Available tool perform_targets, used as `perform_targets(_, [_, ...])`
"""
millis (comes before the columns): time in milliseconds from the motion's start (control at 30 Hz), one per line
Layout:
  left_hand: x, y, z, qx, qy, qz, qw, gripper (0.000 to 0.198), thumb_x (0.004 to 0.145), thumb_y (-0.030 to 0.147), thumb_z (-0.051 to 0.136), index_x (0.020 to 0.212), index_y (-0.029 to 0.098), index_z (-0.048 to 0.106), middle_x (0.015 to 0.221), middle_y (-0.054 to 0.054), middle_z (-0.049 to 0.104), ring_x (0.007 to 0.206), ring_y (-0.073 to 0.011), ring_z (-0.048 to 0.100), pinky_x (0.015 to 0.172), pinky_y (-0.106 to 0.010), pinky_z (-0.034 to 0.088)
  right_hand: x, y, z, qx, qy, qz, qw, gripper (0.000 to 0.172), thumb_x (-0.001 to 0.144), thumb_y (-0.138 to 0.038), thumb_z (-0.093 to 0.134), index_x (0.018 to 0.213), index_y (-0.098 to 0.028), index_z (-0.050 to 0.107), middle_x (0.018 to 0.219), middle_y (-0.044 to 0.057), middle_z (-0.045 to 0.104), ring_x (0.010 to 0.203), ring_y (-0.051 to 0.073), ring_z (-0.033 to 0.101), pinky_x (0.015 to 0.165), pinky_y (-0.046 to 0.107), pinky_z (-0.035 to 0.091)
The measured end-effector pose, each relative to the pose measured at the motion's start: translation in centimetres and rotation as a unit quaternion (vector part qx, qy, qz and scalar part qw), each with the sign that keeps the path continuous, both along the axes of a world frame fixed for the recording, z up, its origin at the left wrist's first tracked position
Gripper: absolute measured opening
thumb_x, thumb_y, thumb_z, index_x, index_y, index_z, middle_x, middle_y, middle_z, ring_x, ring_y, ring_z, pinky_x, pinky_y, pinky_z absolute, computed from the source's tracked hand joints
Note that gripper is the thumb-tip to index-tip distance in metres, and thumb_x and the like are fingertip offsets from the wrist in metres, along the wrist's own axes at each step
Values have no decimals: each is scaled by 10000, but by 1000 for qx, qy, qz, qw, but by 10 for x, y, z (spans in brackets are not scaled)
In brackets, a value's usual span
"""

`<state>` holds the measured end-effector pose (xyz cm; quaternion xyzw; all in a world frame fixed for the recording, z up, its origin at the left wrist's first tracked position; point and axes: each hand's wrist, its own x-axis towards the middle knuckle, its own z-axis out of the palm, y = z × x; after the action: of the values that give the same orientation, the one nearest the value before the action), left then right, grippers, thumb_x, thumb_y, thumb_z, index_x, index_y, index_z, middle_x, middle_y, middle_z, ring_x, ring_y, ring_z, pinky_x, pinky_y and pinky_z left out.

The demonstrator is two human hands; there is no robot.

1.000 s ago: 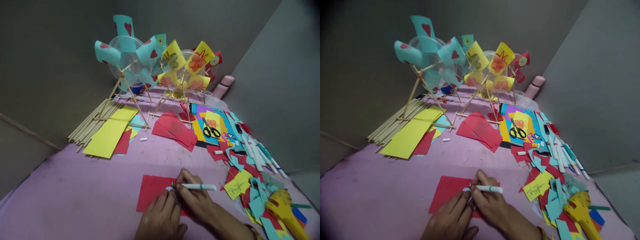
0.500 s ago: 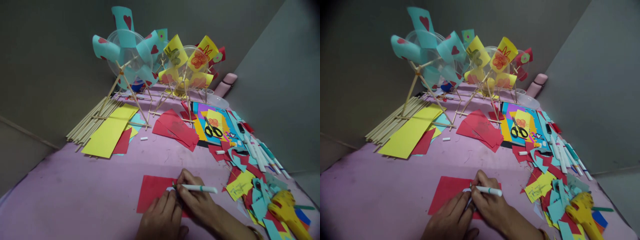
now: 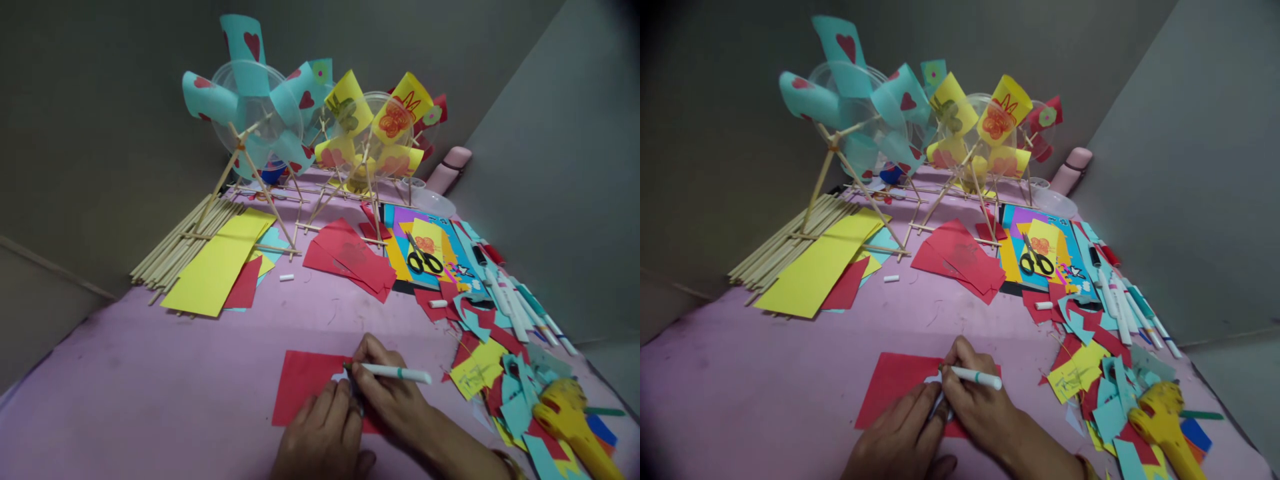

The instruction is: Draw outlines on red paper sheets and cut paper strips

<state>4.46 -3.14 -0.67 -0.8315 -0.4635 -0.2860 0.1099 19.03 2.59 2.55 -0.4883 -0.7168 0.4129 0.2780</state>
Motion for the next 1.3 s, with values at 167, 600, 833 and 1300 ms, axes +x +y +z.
perform_targets(167, [-1, 0, 0, -8, 7, -4, 1000, 510, 984, 371, 138, 952, 183, 612, 953, -76, 701, 873, -214, 645, 727, -323, 488, 0, 2, 1, 3, 12, 3, 1000, 138, 874, -188, 416, 744, -229, 431, 604, -55, 429, 540, 131, 434, 525, 241, 350])
perform_targets(600, [-2, -1, -3, -25, 9, -4, 1000, 516, 982, 372, 137, 994, 183, 617, 963, -85, 696, 884, -229, 643, 731, -337, 507, -1, 2, 2, 18, 11, 0, 1000, 140, 883, -190, 430, 750, -227, 450, 624, -49, 463, 549, 125, 461, 522, 232, 368])
perform_targets(833, [-3, -1, -5, -26, 18, -15, 999, 492, 979, 363, 164, 995, 178, 620, 991, -95, 692, 912, -231, 641, 732, -331, 508, -1, 2, 4, 27, -3, 13, 1000, 181, 905, -195, 376, 746, -217, 460, 677, -26, 476, 577, 130, 459, 549, 249, 367])
perform_targets(1300, [-1, -2, -10, -13, -4, -2, 1000, 478, 974, 379, 204, 1013, 172, 633, 975, -90, 705, 913, -230, 642, 760, -330, 492, 1, 0, 5, 19, -11, -33, 999, 156, 855, -250, 408, 709, -224, 455, 598, -24, 496, 581, 160, 488, 550, 272, 374])
